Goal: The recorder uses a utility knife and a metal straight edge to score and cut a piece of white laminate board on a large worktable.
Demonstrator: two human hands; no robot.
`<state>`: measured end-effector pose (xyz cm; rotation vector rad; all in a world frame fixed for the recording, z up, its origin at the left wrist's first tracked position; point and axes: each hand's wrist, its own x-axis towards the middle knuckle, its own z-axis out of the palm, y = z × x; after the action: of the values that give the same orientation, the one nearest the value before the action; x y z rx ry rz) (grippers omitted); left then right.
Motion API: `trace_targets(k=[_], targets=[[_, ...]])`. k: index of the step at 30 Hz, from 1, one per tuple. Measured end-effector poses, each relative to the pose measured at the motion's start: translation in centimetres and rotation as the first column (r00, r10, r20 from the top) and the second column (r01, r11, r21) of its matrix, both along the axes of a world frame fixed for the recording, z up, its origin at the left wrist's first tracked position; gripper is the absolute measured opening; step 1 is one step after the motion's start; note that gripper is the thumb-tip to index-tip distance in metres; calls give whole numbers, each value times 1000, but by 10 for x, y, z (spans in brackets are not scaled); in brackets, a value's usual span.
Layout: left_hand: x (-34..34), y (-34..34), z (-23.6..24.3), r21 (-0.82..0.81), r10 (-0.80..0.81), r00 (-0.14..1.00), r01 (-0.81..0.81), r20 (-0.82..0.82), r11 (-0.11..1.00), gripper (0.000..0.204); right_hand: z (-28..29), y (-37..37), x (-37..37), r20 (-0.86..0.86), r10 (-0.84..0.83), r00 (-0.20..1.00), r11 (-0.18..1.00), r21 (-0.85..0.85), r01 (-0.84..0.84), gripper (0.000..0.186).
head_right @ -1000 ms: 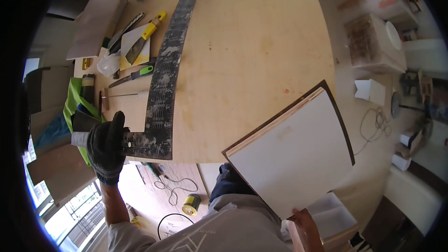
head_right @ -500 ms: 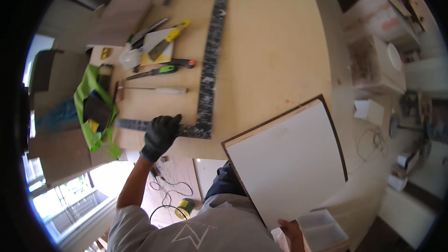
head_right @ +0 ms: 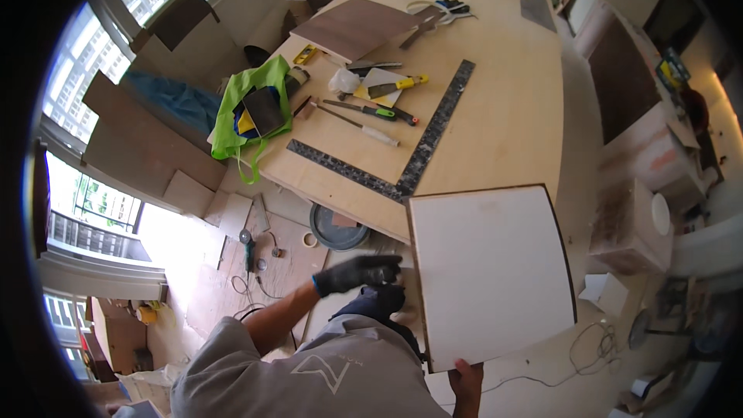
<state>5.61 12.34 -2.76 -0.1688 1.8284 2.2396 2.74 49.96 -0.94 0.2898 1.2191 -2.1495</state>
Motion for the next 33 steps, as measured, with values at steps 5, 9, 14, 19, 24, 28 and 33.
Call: trace_targets(k=[5,9,14,19,24,28,33], targets=[[22,73,-10,505,310,945,-319,104,802,52,9,-36,-20,-160,228,960,972,85,-217,76],[24,35,76,599,431,803,-594,411,536,36,19,-94,-28,-224,404,887,913,43,-405,70],[80,-51,44,645,603,737,-626,307,437,38,52,-178,-65,-424,883,203,417,506,-755,55],[143,-101,31,546,810,501,-788,304,283,32,23,-234,-174,-369,758,537,652,437,-620,30],[161,-109,43,482,911,305,-864,277,143,32,13,-363,-312,-667,658,350,746,640,-184,22],[180,-86,28,522,908,194,-853,370,-30,22,52,-496,-342,-583,808,84,582,812,36,21],[145,-42,22,430,902,-46,-868,429,-249,12,6,-601,-455,-464,873,-152,488,830,268,26]])
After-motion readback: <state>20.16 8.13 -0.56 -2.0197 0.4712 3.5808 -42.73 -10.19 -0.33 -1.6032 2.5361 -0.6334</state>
